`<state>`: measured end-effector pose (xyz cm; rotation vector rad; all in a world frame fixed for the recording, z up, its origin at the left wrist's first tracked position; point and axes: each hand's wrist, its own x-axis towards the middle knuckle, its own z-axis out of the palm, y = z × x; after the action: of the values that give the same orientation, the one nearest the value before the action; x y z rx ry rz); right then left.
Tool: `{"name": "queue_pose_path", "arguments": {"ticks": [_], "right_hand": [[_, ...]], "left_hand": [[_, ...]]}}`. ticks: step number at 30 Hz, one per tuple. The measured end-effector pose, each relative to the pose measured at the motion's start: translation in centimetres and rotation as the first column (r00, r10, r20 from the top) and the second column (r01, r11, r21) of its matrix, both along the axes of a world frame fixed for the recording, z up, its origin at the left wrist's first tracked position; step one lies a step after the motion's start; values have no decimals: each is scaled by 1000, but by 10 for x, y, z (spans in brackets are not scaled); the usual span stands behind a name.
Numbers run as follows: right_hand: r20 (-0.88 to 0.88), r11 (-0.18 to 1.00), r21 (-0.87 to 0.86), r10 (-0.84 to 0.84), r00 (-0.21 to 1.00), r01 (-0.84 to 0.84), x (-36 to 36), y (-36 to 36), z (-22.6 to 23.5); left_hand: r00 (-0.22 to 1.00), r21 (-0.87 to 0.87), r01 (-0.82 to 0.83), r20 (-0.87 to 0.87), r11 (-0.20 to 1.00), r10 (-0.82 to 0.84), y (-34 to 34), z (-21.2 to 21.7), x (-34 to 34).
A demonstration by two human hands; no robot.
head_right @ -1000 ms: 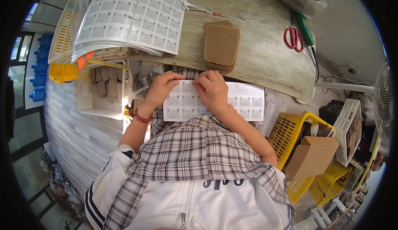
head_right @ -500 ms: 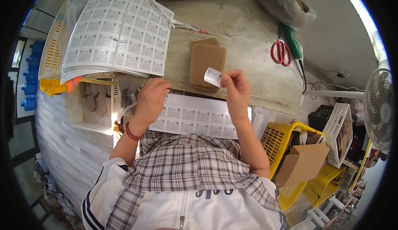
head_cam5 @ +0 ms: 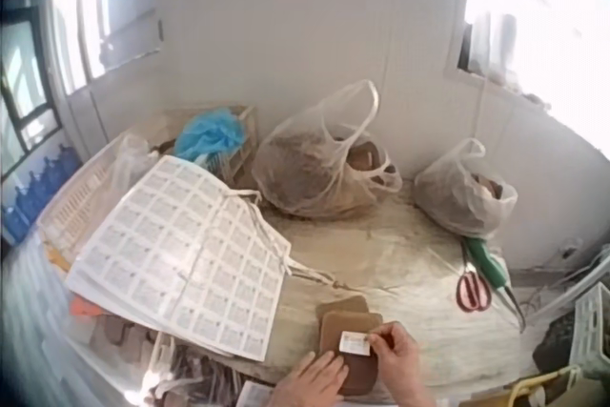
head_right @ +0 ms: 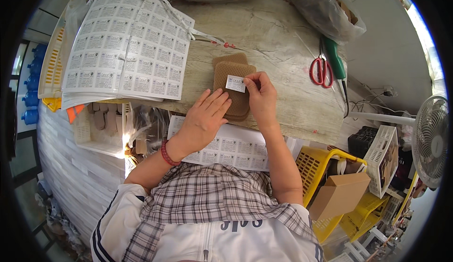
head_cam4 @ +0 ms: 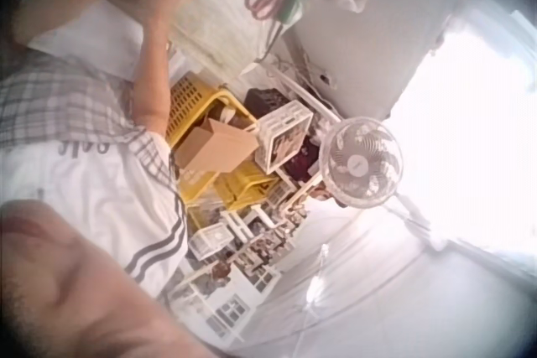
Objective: The person repeatedly peels small labels from a sheet and affixes them to brown rectangular pads on a cluttered workbench. They handle the pads one at a time, placing some into a clear plastic bag and stacking others on the table.
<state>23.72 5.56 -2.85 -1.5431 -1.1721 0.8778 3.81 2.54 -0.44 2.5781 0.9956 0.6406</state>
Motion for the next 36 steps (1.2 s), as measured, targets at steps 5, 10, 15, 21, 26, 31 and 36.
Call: {"name": "queue_pose_path", "arguments": {"ticks": [5, 10, 15, 21, 26, 31, 36], "right_hand": [[52, 999, -50, -4, 999, 7, -3, 3, 7], [52, 998, -55, 6, 999, -3, 0, 6, 5], [127, 999, -34, 0, 992, 4, -3, 4, 8], [146, 1000, -6, -12, 989, 14, -4, 4, 6], [159, 999, -5, -33, 987, 34, -7, 2, 8], [151, 999, 2, -51, 987, 51, -9, 1, 7], [287, 998, -43, -24, 958, 38, -13, -3, 8]], "left_hand": [[1000, -8, 3, -16, 1000, -4, 0, 2, 1], [1000, -13, -1, -10, 1000, 1, 1, -1, 2], [1000, -12, -2, -13, 1000, 2, 1, -1, 3], [997, -100, -29, 73, 995, 36, 0, 4, 4], [1000, -123, -19, 15, 992, 21, 1, 11, 4], [997, -55, -25, -70, 998, 21, -2, 5, 7], [996, -28, -40, -85, 999, 37, -5, 3, 9]]}}
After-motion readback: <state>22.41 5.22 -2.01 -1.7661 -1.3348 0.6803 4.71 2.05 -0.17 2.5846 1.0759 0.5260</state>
